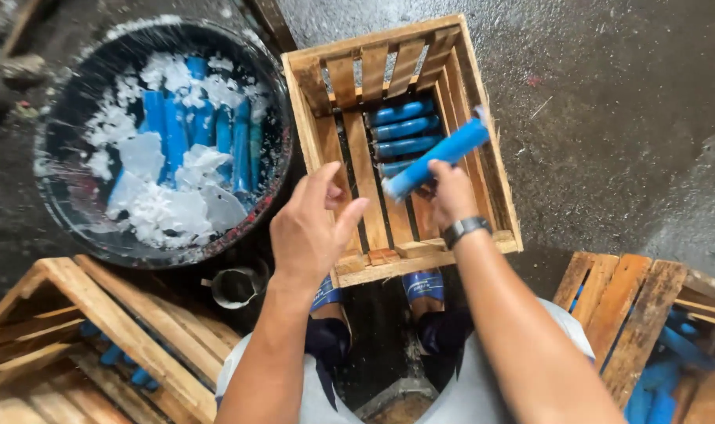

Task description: Picking up blue candles from a bucket of ice and water and arranging them neatly into wooden crates.

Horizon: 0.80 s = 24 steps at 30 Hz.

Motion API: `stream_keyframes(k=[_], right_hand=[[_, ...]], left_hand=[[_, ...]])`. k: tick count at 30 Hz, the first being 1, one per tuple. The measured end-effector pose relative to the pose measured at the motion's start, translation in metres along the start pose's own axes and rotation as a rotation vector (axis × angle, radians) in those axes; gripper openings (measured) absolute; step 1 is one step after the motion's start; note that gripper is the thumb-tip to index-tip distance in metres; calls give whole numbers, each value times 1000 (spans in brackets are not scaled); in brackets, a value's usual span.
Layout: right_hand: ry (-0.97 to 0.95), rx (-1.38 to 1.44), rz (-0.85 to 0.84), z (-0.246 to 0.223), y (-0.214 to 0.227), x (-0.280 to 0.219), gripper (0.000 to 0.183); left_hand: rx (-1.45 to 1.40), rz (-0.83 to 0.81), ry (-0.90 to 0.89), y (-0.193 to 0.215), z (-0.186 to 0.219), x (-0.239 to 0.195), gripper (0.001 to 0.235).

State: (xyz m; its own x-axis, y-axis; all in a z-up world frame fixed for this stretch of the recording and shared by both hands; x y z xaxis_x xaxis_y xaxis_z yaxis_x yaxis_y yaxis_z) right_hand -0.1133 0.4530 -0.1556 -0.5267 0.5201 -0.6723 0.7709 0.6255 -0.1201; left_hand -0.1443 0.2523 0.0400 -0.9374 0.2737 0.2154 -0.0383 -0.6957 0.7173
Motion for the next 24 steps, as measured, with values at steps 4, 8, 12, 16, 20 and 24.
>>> stream_keyframes(k=[4,8,12,16,20,24], right_hand=[[-178,325,55,33,-4,73,65],[-337,247,166,81,-14,120,65],[-441,14,300,155,22,184,62],[-543,-83,419,185,45,185,35],[-551,18,442,181,36,182,42],[-540,61,424,193,40,194,35]], left_hand=[[24,22,1,-5,-28,6,43],[0,-6,30,-9,-40,14,42],[2,-4,69,-8,-54,24,41],[47,-32,56,-3,-60,34,34],[14,-15,93,-3,-68,42,32],[15,-61,100,-11,-71,41,27]])
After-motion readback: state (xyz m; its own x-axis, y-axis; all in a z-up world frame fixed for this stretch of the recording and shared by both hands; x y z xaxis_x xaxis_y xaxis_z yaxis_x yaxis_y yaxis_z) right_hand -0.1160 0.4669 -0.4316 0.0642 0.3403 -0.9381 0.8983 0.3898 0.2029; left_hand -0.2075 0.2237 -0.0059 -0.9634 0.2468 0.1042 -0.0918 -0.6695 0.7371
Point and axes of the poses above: each hand's wrist, its own x-axis towards the middle knuckle, its own y-axis out of the back of the hand, z = x × y, the point moved 7 cm from there along x, towards the middle knuckle, and after that the axes turned 5 degrees about z, right-handed, at the moved point
